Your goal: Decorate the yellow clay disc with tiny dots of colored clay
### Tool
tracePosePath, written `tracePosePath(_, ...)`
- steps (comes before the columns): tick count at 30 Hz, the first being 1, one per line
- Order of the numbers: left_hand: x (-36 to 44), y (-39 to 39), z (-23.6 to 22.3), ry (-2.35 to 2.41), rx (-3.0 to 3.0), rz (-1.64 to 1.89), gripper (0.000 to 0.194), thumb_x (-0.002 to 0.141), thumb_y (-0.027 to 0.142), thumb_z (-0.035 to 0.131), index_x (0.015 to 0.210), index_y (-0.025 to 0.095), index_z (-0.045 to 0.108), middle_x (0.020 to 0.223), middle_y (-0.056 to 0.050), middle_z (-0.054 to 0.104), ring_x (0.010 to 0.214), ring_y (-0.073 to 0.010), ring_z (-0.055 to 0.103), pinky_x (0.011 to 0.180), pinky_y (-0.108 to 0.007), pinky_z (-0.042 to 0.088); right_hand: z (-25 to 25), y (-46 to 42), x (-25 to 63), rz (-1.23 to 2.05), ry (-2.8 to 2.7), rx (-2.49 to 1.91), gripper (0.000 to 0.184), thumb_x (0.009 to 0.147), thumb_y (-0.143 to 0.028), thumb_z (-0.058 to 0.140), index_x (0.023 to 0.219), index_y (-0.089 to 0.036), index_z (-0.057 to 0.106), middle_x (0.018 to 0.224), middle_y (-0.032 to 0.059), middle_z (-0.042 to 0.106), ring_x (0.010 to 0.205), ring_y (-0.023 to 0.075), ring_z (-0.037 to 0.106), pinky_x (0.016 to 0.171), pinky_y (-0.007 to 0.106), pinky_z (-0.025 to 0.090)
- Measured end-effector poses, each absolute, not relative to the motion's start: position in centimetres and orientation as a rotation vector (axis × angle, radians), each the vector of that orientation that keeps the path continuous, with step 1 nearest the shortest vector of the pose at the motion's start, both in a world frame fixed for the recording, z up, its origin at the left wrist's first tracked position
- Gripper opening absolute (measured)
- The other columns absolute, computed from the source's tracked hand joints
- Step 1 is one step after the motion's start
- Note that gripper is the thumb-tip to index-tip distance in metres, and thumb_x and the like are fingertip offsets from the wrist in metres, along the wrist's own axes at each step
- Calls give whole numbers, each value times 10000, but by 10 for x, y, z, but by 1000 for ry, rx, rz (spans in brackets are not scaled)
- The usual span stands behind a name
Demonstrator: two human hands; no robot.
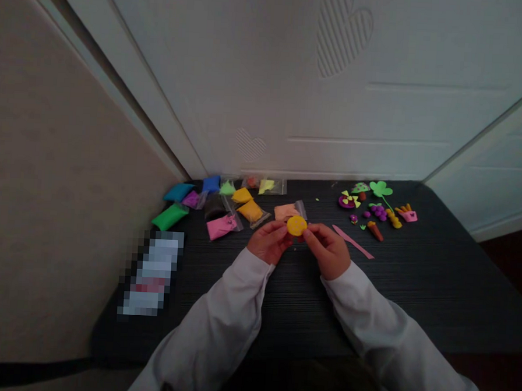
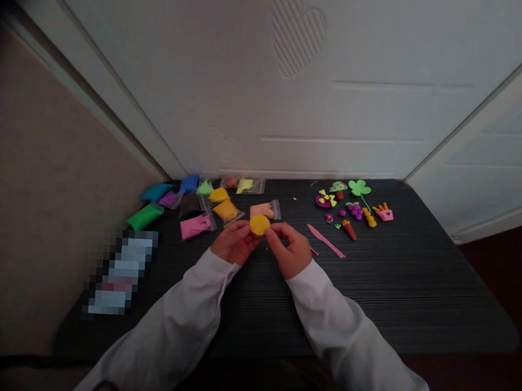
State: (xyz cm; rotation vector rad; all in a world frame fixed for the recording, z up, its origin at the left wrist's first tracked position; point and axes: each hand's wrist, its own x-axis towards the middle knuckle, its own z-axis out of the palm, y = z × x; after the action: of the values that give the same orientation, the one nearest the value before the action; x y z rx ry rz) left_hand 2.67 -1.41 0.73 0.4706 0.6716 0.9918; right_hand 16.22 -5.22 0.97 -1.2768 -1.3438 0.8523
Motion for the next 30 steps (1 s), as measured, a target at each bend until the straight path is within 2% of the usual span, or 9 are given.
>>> tracePosePath(4,27,-13,8,714,526,983,263,499,188,706,741,147,613,712,-17,658,614,-105,602,560,-212,449,14,-53,165,842,-1372,-1314,182,750,-348,495,786,-193,582,744,14,613,722,140,567,701,273,437)
tracePosePath(12,30,-9,-1,925,716,1107,225,467,231,717,648,131,626,539,20,596,490,-52,507,482,-188,354,22,-57,165,599,-1567,-1409,171,767,-323,465,794,-198,580,726,6,624,711,136,573,790,296,414)
tracePosePath(17,29,-11,2,942,716,1077,205,480,229,708,625,128,604,540,21,587,473,-38,479,470,-185,341,22,-56,165,557,-1594,-1426,164,766,-315,464,803,-205,580,741,11,633,718,145,577,764,302,425)
tracePosePath(22,27,-13,10,853,641,1049,277,492,255,703,731,153,608,662,7,620,556,-61,536,494,-186,365,23,-57,165,551,-1591,-1439,178,768,-313,460,811,-191,582,763,22,630,750,148,579,685,262,434)
tracePosePath(30,29,-8,-2,1003,810,1144,253,470,290,709,640,129,611,501,32,544,453,-33,445,471,-187,328,25,-57,164,530,-1604,-1416,152,761,-285,469,795,-181,575,726,14,623,670,126,564,654,250,430)
